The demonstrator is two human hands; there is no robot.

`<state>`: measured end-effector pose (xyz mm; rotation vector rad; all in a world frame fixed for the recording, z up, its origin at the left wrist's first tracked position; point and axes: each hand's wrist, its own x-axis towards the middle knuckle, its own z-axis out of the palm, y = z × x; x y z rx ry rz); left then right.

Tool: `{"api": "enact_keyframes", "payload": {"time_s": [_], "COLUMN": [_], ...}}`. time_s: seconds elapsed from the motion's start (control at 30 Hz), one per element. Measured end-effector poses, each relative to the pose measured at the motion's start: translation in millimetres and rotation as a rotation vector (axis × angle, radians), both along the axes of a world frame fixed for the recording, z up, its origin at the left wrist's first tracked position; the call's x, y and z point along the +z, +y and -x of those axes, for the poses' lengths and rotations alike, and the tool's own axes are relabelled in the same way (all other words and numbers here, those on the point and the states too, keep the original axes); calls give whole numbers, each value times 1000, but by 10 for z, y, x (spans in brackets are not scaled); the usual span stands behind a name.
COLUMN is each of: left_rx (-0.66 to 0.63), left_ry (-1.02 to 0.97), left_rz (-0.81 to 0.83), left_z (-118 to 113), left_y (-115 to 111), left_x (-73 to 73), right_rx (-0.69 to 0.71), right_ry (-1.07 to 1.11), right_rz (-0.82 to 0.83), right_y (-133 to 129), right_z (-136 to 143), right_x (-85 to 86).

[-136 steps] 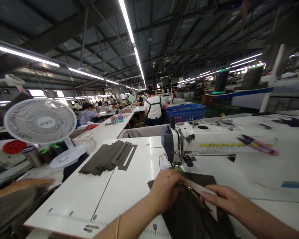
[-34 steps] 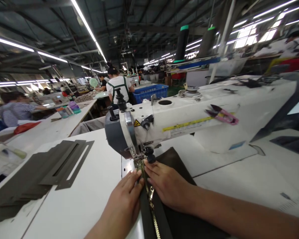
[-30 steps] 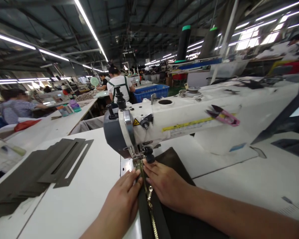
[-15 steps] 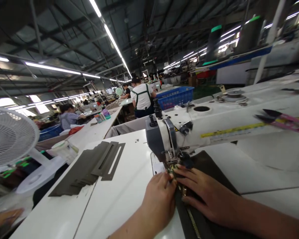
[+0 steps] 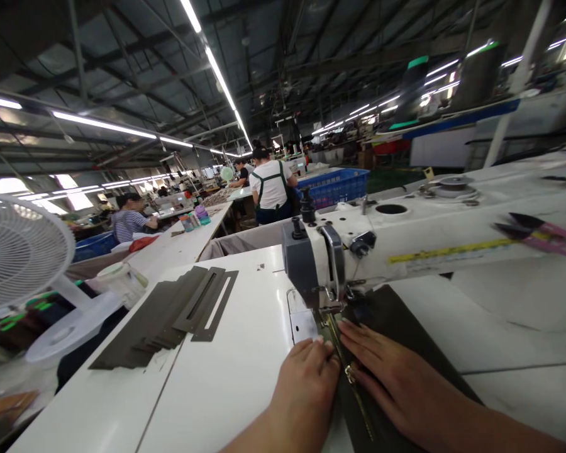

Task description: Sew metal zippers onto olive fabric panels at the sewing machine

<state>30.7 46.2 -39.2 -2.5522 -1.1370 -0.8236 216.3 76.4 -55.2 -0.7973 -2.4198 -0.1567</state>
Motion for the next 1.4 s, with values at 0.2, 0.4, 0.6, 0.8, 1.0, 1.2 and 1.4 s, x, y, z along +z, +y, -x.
{"api": "enact_keyframes", "payload": {"time_s": [0.2, 0.4, 0.6, 0.8, 1.0, 1.2, 1.4], "left_rx": [2, 10, 30, 34, -20, -17, -15], "left_ry": [-5, -27, -21, -48, -12, -28, -58], "left_rz": [71, 144, 119, 122, -96, -66, 0], "left_z": [19, 47, 101, 102, 69, 64, 78], "left_y": [101, 238, 377, 348, 215, 204, 230], "left_x": [51, 37, -21, 3, -63, -94, -112], "right_rx": [11, 26, 30, 63, 48, 15, 40], "right_ry": [61, 143, 122, 132, 225, 286, 298], "right_rz": [55, 100, 158, 250, 412, 465, 536], "right_y": [112, 239, 358, 443, 424, 414, 426], "right_z": [43, 87, 124, 128, 134, 167, 164], "right_x": [-1, 36, 150, 201, 206, 179, 217]}}
